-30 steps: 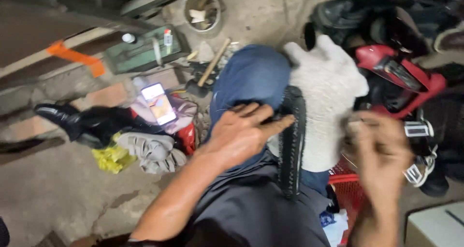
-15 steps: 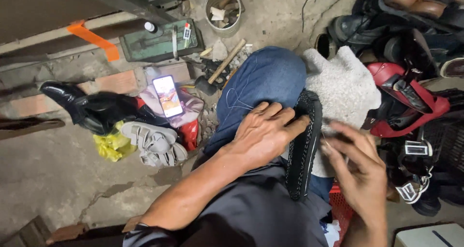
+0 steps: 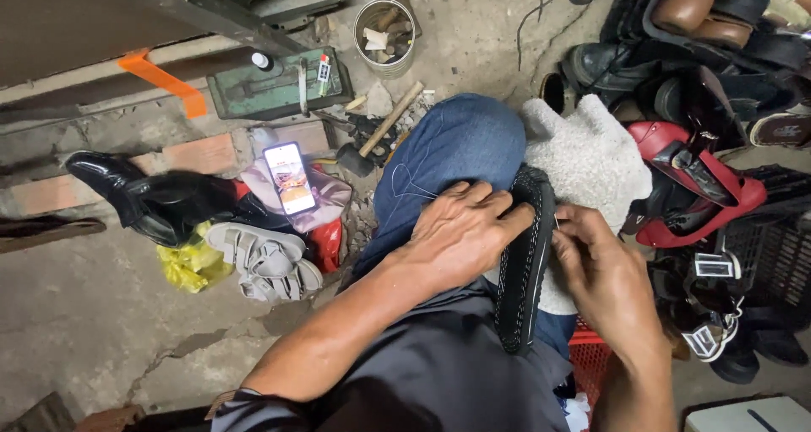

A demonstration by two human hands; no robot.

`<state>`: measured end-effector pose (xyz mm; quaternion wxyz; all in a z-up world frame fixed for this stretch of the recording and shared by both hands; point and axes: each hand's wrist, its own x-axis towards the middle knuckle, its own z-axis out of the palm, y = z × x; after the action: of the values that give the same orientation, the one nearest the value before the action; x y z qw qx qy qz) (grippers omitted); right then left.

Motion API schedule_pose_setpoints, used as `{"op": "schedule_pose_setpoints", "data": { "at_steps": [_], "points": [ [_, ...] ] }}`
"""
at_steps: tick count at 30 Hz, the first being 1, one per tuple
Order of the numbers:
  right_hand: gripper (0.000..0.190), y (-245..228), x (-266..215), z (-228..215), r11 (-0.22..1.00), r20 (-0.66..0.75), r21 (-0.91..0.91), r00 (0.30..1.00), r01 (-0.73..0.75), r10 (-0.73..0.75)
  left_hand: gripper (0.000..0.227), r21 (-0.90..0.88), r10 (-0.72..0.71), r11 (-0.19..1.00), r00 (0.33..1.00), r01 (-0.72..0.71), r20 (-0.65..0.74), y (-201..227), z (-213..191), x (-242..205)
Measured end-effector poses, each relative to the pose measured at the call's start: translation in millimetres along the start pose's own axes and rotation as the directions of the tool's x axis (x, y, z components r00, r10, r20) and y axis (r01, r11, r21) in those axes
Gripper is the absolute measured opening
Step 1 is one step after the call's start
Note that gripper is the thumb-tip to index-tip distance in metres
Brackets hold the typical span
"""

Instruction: Preparing a shoe sole and thread for hand-sewing as part of a shoe repair process.

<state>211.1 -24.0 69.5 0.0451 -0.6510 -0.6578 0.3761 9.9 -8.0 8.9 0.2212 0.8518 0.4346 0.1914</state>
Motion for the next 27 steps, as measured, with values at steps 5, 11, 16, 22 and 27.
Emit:
{"op": "schedule_pose_setpoints", "data": {
  "at_steps": [5,11,16,22,27],
  "points": [
    [0.049,-6.7,-7.6,-5.5,0.978,0.095,-0.009,0.973,-0.208,0.208,0.015,-0.014,-0.006,1.000,0.999,0.006,-0.031,-0.9,1.7,1.1],
    [0.048,-1.7,-19.3,-6.1,0.989,-0.040,0.143,0.998,-0.045,0.052,0.034,-0.098,-0.018,0.995,0.998,0.024,0.062,-11.4,5.2,-4.2],
    [0.043,-5.8,-16.2,-1.3,0.952,-0.137,0.300,0.990,0.055,-0.014,0.080,0.234,-0.189,0.954,0.982,0.186,-0.008,-12.6,-8.5,-9.6],
    [0.048,3.0,-12.6,-5.7,0.981,-0.084,0.188,0.996,0.044,-0.028,0.077,0.180,-0.467,0.879,0.872,0.441,0.146,-37.3,-34.8,-47.5],
    [0.023,18.4,-27.7,0.3,0.971,-0.031,0.239,0.999,-0.026,0.035,0.073,0.100,-0.469,0.882,0.877,0.460,0.105,-19.0,-26.9,-38.1]
  ]
}}
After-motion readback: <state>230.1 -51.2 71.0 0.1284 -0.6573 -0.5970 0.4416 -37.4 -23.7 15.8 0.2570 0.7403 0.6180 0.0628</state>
